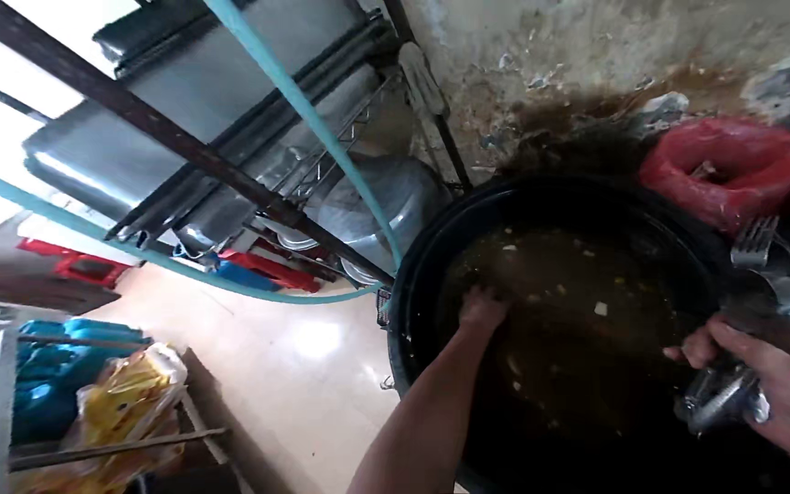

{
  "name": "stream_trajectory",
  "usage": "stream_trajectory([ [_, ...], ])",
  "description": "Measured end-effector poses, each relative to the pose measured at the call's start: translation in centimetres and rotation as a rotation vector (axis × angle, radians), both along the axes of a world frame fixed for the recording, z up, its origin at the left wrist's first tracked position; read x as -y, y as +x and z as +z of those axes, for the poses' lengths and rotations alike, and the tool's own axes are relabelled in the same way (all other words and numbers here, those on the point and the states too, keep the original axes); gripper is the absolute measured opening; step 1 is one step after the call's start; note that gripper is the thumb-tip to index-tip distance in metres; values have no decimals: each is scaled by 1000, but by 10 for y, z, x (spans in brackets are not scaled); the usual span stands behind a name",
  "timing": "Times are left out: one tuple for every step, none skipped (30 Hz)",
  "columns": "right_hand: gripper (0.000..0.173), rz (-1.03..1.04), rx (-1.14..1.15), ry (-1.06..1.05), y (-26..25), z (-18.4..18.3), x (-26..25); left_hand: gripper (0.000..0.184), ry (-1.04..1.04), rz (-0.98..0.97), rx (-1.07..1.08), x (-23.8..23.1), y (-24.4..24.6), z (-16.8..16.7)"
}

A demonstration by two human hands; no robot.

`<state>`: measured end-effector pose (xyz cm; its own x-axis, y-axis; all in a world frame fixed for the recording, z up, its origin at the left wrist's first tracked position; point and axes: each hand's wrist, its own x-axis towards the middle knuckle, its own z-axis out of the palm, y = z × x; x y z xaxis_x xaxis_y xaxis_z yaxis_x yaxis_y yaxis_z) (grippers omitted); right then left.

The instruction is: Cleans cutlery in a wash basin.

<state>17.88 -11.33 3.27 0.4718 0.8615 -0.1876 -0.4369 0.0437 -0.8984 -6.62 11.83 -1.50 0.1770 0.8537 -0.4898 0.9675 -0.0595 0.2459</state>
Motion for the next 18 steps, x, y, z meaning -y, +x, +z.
stream_trajectory([
  [20, 3, -16, 12, 2, -1, 0, 55, -18, -55, -20, 10, 8, -2],
  [22, 10, -29, 27, 3, -1, 0, 57, -50, -111, -39, 20, 16, -2],
  [23, 16, -42, 40, 6, -1, 0, 59, -82, -172, -56, 31, 25, -3],
  [24, 18, -57, 55, 7, -1, 0, 62, -126, -231, -79, 42, 34, -1],
  [23, 21, -72, 71, 8, -2, 0, 63, -164, -297, -100, 53, 41, 1],
  [23, 24, -83, 84, 9, -3, 0, 62, -192, -357, -104, 65, 47, 5],
  [21, 26, -90, 91, 10, -5, -1, 60, -220, -409, -110, 77, 52, 7],
  [21, 29, -93, 89, 10, -6, -1, 59, -247, -453, -119, 89, 56, 8],
  [20, 34, -89, 84, 10, -6, -1, 55, -272, -485, -118, 101, 59, 9],
  [21, 37, -86, 74, 10, -5, -1, 53, -307, -509, -109, 112, 62, 10],
  [22, 37, -79, 59, 9, -4, -1, 51, -336, -524, -84, 122, 64, 11],
  [22, 37, -76, 45, 9, -2, -1, 48, -370, -555, -67, 129, 67, 11],
  [21, 35, -74, 34, 8, -1, -2, 46, -397, -573, -51, 135, 71, 10],
  [20, 36, -70, 26, 7, 1, -2, 46, -430, -591, -41, 140, 75, 10],
  [19, 37, -69, 22, 6, 2, -2, 46, -459, -621, -44, 143, 80, 9],
  [19, 39, -69, 22, 6, 2, -1, 46, -486, -648, -46, 144, 84, 10],
  [19, 38, -73, 23, 6, 2, -1, 47, -518, -673, -54, 142, 89, 7],
  [19, 39, -74, 23, 7, 2, -2, 48, -547, -690, -68, 139, 93, 5],
])
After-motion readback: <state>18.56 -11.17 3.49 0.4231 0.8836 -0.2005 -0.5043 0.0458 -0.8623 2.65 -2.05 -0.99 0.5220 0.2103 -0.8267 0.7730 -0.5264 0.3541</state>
